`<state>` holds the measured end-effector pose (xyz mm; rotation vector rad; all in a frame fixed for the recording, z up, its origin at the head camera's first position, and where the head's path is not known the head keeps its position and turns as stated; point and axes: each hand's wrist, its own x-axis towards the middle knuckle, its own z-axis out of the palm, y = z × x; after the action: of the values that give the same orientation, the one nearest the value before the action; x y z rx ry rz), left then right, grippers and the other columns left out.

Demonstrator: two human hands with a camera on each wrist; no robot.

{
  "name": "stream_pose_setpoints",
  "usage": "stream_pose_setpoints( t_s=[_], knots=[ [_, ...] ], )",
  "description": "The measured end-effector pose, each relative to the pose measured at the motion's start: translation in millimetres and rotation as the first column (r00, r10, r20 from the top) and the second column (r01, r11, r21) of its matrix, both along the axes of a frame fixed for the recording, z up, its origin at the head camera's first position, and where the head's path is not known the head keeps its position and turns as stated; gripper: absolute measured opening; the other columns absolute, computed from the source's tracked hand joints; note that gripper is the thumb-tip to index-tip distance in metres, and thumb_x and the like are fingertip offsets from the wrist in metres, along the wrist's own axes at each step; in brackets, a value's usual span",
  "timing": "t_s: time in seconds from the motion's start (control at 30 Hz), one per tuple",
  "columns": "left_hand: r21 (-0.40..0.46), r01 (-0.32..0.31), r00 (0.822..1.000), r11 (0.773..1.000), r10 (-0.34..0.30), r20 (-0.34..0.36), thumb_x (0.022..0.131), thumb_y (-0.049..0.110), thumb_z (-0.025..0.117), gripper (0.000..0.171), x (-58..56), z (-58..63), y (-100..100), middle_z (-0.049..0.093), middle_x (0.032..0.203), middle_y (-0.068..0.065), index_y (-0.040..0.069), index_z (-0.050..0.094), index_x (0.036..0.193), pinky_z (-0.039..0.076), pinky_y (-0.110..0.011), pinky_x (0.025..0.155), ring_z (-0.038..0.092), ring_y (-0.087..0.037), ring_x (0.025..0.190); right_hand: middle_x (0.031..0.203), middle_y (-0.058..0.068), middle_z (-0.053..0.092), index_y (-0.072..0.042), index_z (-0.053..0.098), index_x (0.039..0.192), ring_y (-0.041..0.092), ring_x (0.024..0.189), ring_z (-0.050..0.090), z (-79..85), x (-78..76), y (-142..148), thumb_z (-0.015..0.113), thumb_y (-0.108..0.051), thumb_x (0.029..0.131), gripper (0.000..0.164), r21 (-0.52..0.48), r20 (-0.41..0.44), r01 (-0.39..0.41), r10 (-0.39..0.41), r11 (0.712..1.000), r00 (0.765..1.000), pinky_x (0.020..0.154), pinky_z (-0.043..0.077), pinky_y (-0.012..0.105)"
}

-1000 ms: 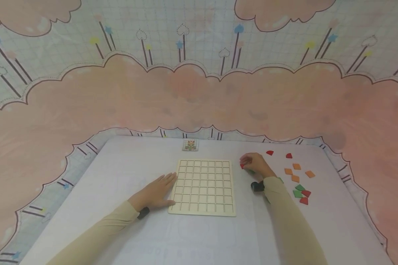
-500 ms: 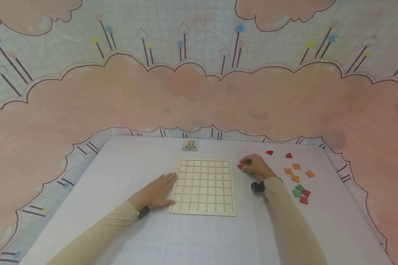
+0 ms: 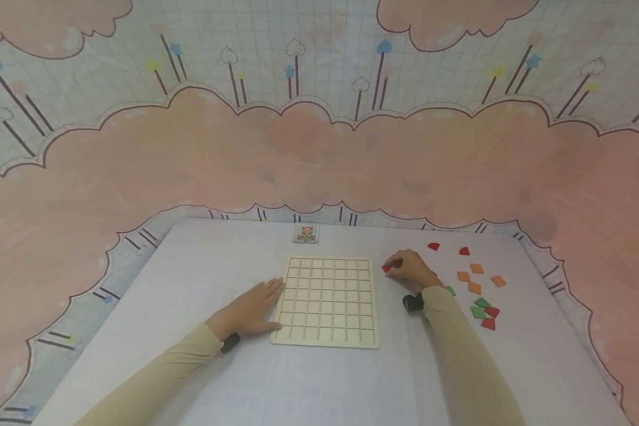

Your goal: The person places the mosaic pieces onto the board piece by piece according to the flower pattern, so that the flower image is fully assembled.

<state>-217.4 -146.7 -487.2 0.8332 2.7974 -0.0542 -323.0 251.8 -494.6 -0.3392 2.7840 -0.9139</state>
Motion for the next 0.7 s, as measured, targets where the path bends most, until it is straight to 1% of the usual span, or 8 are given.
stream_pose_setpoints(
  t_s=[0.23, 0.33, 0.5, 0.57, 0.7],
  knots=[
    [0.001, -0.001, 1.000, 1.000, 0.001, -0.001, 0.086, 0.062, 0.049, 0.092, 0.1, 0.2, 0.2, 0.019, 0.157, -0.014, 0.001, 0.022, 0.149, 0.018, -0.040, 0.120, 0.018, -0.027, 0.146, 0.095, 0.009, 0.068, -0.006, 0.073, 0.098, 0.020, 0.084, 0.054, 0.8, 0.6, -0.3, 0.074, -0.011, 0.079, 0.020, -0.005, -0.011, -0.002, 0.002, 1.000, 1.000, 0.074, 0.045, 0.026],
    [-0.001, 0.000, 1.000, 1.000, 0.000, 0.000, 0.086, 0.063, 0.049, 0.092, 0.0, 1.2, 0.5, 0.020, 0.157, -0.014, 0.001, 0.022, 0.149, 0.018, -0.040, 0.120, 0.018, -0.027, 0.146, 0.096, 0.009, 0.068, -0.006, 0.073, 0.099, 0.021, 0.086, 0.054, 1.5, 0.5, -0.8, 0.073, -0.011, 0.079, 0.020, -0.003, -0.001, -0.001, 0.001, 1.000, 1.000, 0.077, 0.047, 0.028],
    [-0.006, 0.001, 1.000, 1.000, -0.001, 0.004, 0.086, 0.063, 0.048, 0.092, -0.4, 2.5, 0.8, 0.019, 0.157, -0.013, 0.001, 0.021, 0.149, 0.018, -0.040, 0.120, 0.018, -0.026, 0.146, 0.101, 0.010, 0.068, -0.007, 0.072, 0.101, 0.023, 0.092, 0.057, 2.6, 0.0, -0.8, 0.073, -0.011, 0.080, 0.022, 0.001, 0.021, 0.013, -0.013, 1.000, 1.000, 0.086, 0.051, 0.039],
    [-0.005, 0.001, 1.000, 1.000, -0.001, 0.007, 0.087, 0.063, 0.048, 0.092, -0.6, 2.8, 0.8, 0.019, 0.157, -0.013, 0.001, 0.021, 0.149, 0.018, -0.040, 0.120, 0.018, -0.026, 0.146, 0.102, 0.011, 0.069, -0.006, 0.072, 0.102, 0.024, 0.093, 0.059, 4.1, 0.3, -1.5, 0.073, -0.011, 0.080, 0.023, -0.010, 0.019, 0.015, -0.014, 1.000, 1.000, 0.088, 0.051, 0.041],
    [-0.016, -0.001, 1.000, 1.000, 0.001, 0.006, 0.086, 0.064, 0.048, 0.093, -1.0, 2.9, 0.2, 0.018, 0.157, -0.013, 0.001, 0.020, 0.149, 0.018, -0.039, 0.120, 0.017, -0.026, 0.146, 0.101, 0.012, 0.069, -0.005, 0.072, 0.102, 0.024, 0.092, 0.060, 9.8, 1.2, -5.9, 0.074, -0.012, 0.079, 0.024, -0.040, -0.026, -0.008, 0.007, 0.999, 1.000, 0.085, 0.052, 0.040]
  ],
)
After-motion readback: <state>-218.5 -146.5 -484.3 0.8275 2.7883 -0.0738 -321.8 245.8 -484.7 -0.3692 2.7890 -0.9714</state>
